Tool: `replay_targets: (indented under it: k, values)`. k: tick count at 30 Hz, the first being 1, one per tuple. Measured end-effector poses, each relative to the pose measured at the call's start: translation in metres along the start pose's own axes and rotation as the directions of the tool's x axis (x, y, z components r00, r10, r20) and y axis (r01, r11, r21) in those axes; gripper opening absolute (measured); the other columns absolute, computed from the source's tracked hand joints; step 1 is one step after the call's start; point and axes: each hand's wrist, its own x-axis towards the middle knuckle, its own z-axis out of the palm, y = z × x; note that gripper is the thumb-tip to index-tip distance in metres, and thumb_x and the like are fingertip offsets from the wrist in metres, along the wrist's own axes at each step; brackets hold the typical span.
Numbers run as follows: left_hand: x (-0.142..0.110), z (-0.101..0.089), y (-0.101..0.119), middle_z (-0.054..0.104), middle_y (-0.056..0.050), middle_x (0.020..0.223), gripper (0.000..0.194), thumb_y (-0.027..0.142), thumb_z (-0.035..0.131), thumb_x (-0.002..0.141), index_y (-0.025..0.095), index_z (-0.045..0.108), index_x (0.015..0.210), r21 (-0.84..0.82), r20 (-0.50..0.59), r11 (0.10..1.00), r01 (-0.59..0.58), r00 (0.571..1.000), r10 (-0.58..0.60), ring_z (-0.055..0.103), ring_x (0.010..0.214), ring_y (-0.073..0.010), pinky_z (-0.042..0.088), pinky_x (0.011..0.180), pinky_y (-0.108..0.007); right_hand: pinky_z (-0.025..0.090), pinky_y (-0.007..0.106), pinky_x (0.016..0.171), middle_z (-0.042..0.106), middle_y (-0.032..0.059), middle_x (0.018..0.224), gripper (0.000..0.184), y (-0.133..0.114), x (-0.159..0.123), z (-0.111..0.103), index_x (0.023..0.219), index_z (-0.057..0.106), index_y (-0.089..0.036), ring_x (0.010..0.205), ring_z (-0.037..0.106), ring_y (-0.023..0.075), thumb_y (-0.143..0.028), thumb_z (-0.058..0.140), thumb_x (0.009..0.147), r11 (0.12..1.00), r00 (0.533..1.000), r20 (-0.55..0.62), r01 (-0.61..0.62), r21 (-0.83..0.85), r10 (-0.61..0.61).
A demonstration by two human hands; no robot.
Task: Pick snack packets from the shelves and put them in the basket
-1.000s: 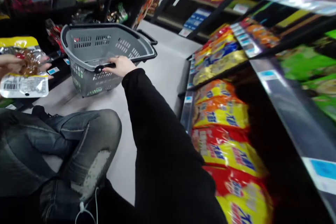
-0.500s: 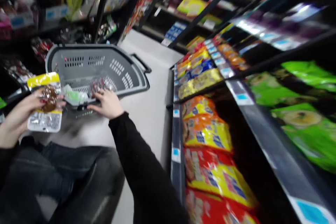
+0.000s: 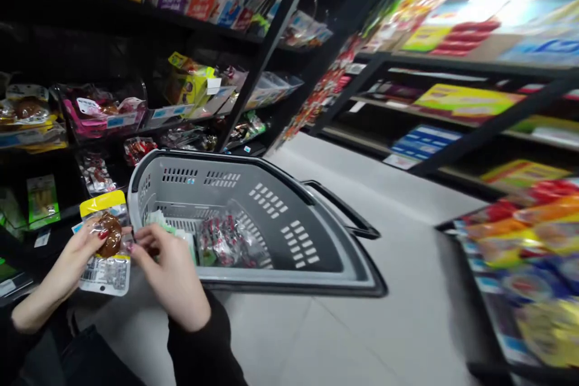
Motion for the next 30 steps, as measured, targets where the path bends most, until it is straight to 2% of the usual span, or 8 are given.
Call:
replay_targets:
  k: [4,7,12,15,19,22,26,30]
  values:
    - [-0.009,-0.008,-0.011,0.069,-0.013,0.101,0.037,0.031,0.068,0.071,0.015,0.056,0.102,-0.045,-0.051,0.999,0.028,0.998,-0.030,0.061,0.101,-0.0292,0.046,0.090,-0.041,0.043,0.031,0.064,0.065,0.0008,0.073,0.003,0.001,-0.002,0.000,0.077,0.060,-0.021,0.070,0.057,0.0175,-0.023,0.061,0.075,0.979,0.999,0.019,0.036,-0.200,-0.033]
    - [-0.016,-0.015,-0.014,0.069,-0.012,0.101,0.035,0.030,0.066,0.074,0.018,0.053,0.105,-0.093,-0.025,0.995,0.044,0.999,-0.047,0.061,0.102,-0.0291,0.049,0.085,-0.041,0.039,0.037,0.070,0.066,0.0024,0.074,0.005,-0.003,-0.004,0.005,0.071,0.062,-0.023,0.079,0.053,0.0234,-0.026,0.062,0.076,0.887,0.992,0.072,0.128,-0.444,-0.107]
    - [-0.022,-0.020,-0.010,0.067,-0.008,0.108,0.028,0.026,0.060,0.080,0.021,0.052,0.106,-0.169,-0.170,0.974,-0.153,0.978,0.124,0.061,0.103,-0.0232,0.049,0.086,-0.035,0.026,0.056,0.079,0.066,0.0074,0.076,0.013,-0.008,-0.013,0.033,0.077,0.061,-0.026,0.088,0.049,0.0355,-0.038,0.056,0.078,0.719,0.979,-0.053,0.108,-0.687,-0.198]
    - [-0.028,-0.020,-0.005,0.065,-0.007,0.113,0.030,0.026,0.058,0.081,0.021,0.053,0.110,-0.196,-0.247,0.955,-0.224,0.953,0.174,0.062,0.099,-0.0206,0.049,0.087,-0.032,0.032,0.049,0.075,0.063,0.0073,0.068,0.010,-0.012,-0.019,0.049,0.076,0.055,-0.024,0.078,0.053,0.0301,-0.027,0.048,0.083,0.780,0.976,-0.040,0.147,-0.608,-0.214]
    - [-0.036,-0.023,0.001,0.069,-0.003,0.100,0.051,0.017,0.069,0.071,0.025,0.050,0.117,-0.199,-0.197,0.951,-0.238,0.960,0.199,0.066,0.087,-0.0177,0.052,0.078,-0.027,0.037,0.032,0.058,0.058,0.0023,0.062,0.018,-0.018,-0.020,0.048,0.074,0.050,-0.024,0.058,0.050,0.0196,-0.021,0.038,0.087,0.934,0.983,-0.043,0.158,-0.321,-0.181]
    - [-0.041,-0.028,0.004,0.071,0.002,0.078,0.056,0.009,0.074,0.064,0.025,0.054,0.114,-0.181,-0.144,0.952,-0.245,0.965,0.221,0.067,0.073,-0.0139,0.053,0.066,-0.020,0.035,0.027,0.051,0.054,-0.0008,0.059,0.019,-0.019,-0.019,0.038,0.073,0.052,-0.023,0.053,0.047,0.0159,-0.026,0.039,0.087,0.982,0.987,-0.050,0.144,-0.125,-0.151]
    - [-0.050,-0.029,0.004,0.072,-0.001,0.080,0.059,0.012,0.076,0.059,0.023,0.057,0.114,-0.085,-0.126,0.984,-0.157,0.981,0.146,0.067,0.067,-0.0177,0.055,0.051,-0.021,0.034,0.026,0.050,0.052,-0.0005,0.059,0.019,-0.016,-0.016,0.026,0.070,0.053,-0.021,0.055,0.046,0.0152,-0.027,0.041,0.084,0.994,0.993,-0.072,0.087,-0.062,-0.091]
    - [-0.058,-0.025,-0.009,0.073,-0.008,0.085,0.052,0.020,0.076,0.060,0.017,0.063,0.110,-0.067,-0.181,0.998,0.015,0.983,-0.027,0.068,0.075,-0.0254,0.058,0.058,-0.030,0.034,0.025,0.050,0.051,-0.0002,0.059,0.019,-0.012,-0.013,0.014,0.068,0.054,-0.020,0.055,0.045,0.0147,-0.026,0.043,0.082,0.995,0.994,-0.072,0.075,-0.072,-0.080]
